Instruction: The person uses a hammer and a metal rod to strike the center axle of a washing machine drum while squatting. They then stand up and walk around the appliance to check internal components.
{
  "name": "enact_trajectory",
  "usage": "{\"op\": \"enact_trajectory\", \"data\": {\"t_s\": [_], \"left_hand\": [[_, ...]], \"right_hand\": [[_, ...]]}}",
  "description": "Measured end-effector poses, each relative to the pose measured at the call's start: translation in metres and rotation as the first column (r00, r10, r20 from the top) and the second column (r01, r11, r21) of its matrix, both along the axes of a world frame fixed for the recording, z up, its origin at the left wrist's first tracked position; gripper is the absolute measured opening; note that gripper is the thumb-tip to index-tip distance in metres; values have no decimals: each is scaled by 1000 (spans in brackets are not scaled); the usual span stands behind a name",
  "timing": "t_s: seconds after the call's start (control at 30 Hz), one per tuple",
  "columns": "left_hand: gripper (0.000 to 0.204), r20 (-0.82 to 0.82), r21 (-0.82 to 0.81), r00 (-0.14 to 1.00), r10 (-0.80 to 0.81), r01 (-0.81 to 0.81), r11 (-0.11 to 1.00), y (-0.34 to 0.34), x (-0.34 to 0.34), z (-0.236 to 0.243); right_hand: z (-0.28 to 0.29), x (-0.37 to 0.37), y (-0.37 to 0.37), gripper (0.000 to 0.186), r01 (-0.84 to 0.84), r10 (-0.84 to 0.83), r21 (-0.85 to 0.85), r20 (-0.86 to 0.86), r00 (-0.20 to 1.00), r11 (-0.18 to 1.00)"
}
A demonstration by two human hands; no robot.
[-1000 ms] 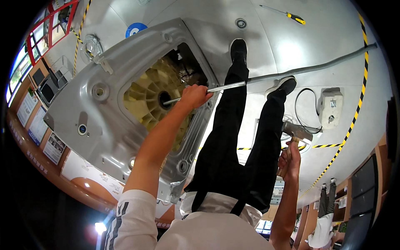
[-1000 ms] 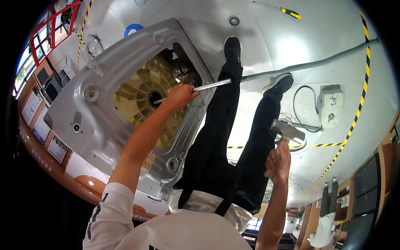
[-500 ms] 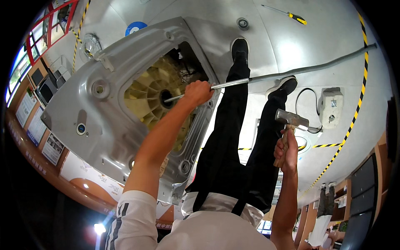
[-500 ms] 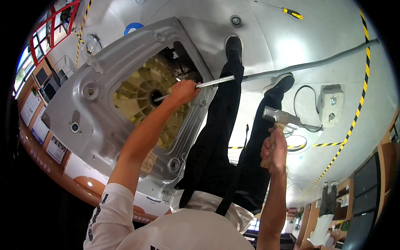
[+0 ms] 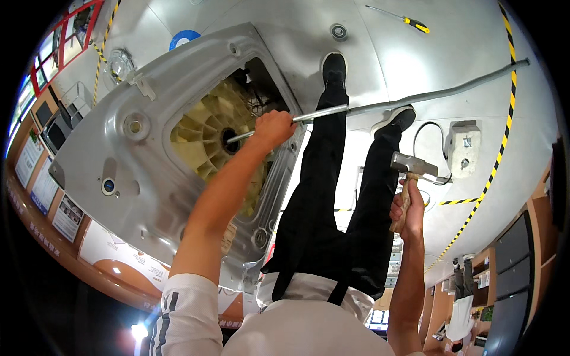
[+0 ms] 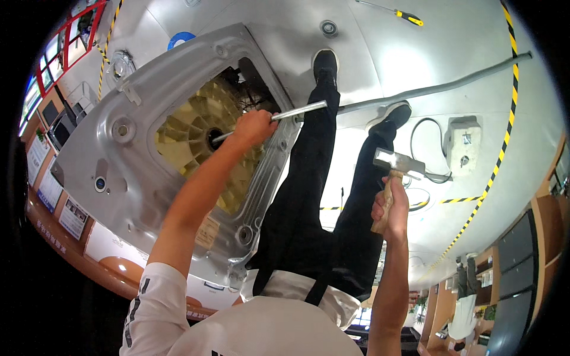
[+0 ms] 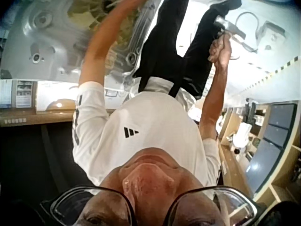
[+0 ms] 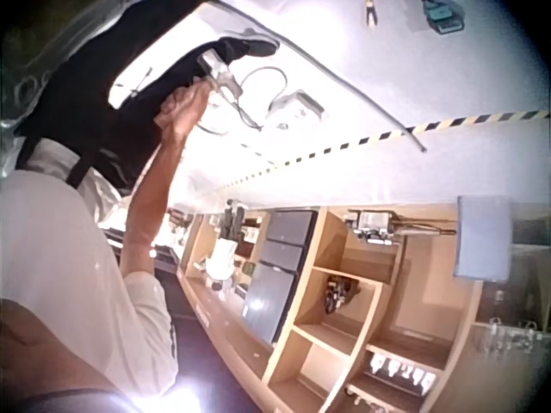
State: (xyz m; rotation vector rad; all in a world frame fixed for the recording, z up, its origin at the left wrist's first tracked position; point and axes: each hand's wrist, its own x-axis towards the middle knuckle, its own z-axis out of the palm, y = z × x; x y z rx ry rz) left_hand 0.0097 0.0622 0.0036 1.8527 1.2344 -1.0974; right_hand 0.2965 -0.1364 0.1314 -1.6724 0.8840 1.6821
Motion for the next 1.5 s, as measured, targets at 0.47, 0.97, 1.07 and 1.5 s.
{"op": "enact_trajectory", "data": {"t_s": [0.47, 0.97, 1.07, 1.5], "left_hand": [[21, 49, -89, 998, -36, 40, 995, 2, 3, 22], [23, 91, -76, 994, -54, 61, 995, 7, 0, 26], [21, 121, -77, 992, -43, 53, 996, 10, -1, 26], [32, 108, -121, 994, 35, -21, 992, 19, 7, 34]], "right_hand": [[-13, 13, 29, 43, -157, 159, 55, -37, 987, 986], [-54, 12, 92, 16, -137, 94, 151, 265, 960, 979], [-54, -32, 91, 18, -275, 286, 294, 4, 958, 915], [-51, -23, 98, 13, -231, 222, 206, 66, 973, 951]]}}
